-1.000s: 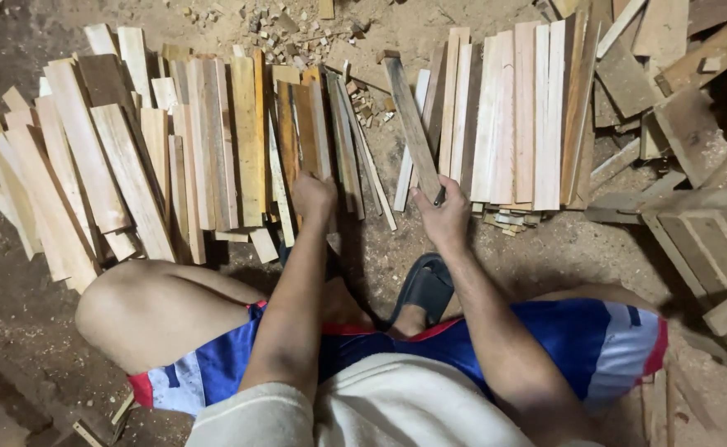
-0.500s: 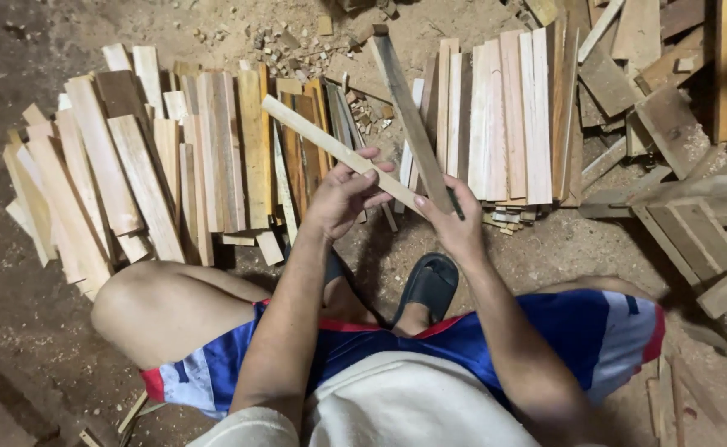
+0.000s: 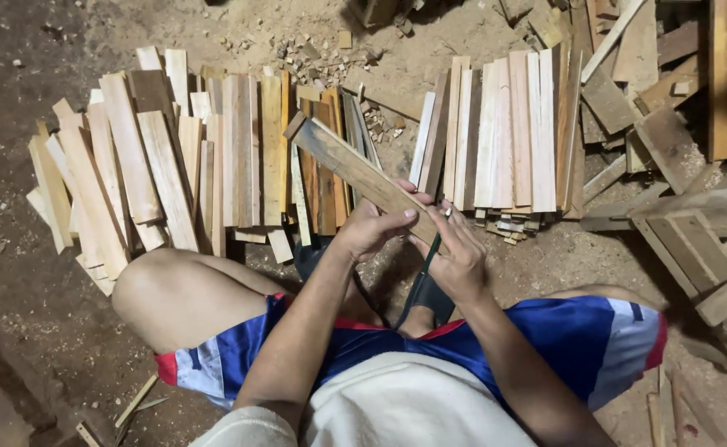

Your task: The person is preparing wood strips by marking them with a pencil and scraping the surface with a metal tool.

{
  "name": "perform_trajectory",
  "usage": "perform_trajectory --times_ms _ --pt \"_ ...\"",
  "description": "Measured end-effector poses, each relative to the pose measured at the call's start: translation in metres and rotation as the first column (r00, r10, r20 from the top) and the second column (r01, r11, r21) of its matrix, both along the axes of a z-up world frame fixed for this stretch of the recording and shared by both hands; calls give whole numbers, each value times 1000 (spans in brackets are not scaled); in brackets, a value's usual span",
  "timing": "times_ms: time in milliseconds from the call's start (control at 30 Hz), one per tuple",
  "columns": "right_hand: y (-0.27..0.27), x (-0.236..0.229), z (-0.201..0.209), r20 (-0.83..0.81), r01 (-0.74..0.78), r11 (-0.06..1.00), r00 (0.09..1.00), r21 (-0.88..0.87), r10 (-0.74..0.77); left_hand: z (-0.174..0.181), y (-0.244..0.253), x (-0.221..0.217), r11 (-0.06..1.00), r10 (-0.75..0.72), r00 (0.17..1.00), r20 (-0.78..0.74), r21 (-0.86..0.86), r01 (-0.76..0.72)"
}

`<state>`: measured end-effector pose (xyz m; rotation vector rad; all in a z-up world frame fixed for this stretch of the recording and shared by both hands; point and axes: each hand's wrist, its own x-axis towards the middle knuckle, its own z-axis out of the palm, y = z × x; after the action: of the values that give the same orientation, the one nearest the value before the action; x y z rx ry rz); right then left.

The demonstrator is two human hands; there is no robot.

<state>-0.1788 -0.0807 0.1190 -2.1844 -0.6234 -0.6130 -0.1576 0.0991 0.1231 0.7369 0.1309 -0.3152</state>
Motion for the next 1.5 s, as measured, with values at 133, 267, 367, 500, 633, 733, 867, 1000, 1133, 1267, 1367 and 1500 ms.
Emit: perform_trajectory --times_ms 133,267,367,500,633,733,867,1000,1133,1267,1367,1500 --pt "3 -9 1 -42 17 999 999 40 -15 2 2 -2 1000 -16 999 36 -7 16" --pt "2 -9 4 -283 225 961 944 163 -173 -3 2 0 1000 -19 999 -29 9 19" --pt "4 -9 20 -406 305 934 890 185 -210 -14 1 4 996 32 996 -87 86 -24" --pt "5 -10 16 -526 338 915 831 218 -182 -1 12 10 978 123 976 -179 190 -88" --pt "4 -8 12 -528 374 901 822 220 -213 -5 17 14 991 89 985 -149 113 -72" --pt "7 -5 15 -540 385 895 813 223 -215 -22 5 9 999 -21 994 -109 34 25" --pt "10 -7 25 -563 374 903 802 212 -200 -27 4 11 999 0 990 -142 43 6" --pt "6 -8 20 -580 390 902 784 186 -220 -7 14 13 996 32 984 -175 93 -16" --pt "4 -6 16 -589 392 900 779 189 -215 -21 9 9 990 45 997 -66 135 -36" --pt "1 -3 17 -609 379 895 775 235 -168 -17 12 4 997 -77 997 29 3 77" --pt "-4 2 8 -599 352 901 788 253 -140 -15 9 3 997 -60 998 26 44 59" --pt "-6 -1 4 -585 336 905 801 263 -128 -40 3 3 961 128 989 -74 258 -105"
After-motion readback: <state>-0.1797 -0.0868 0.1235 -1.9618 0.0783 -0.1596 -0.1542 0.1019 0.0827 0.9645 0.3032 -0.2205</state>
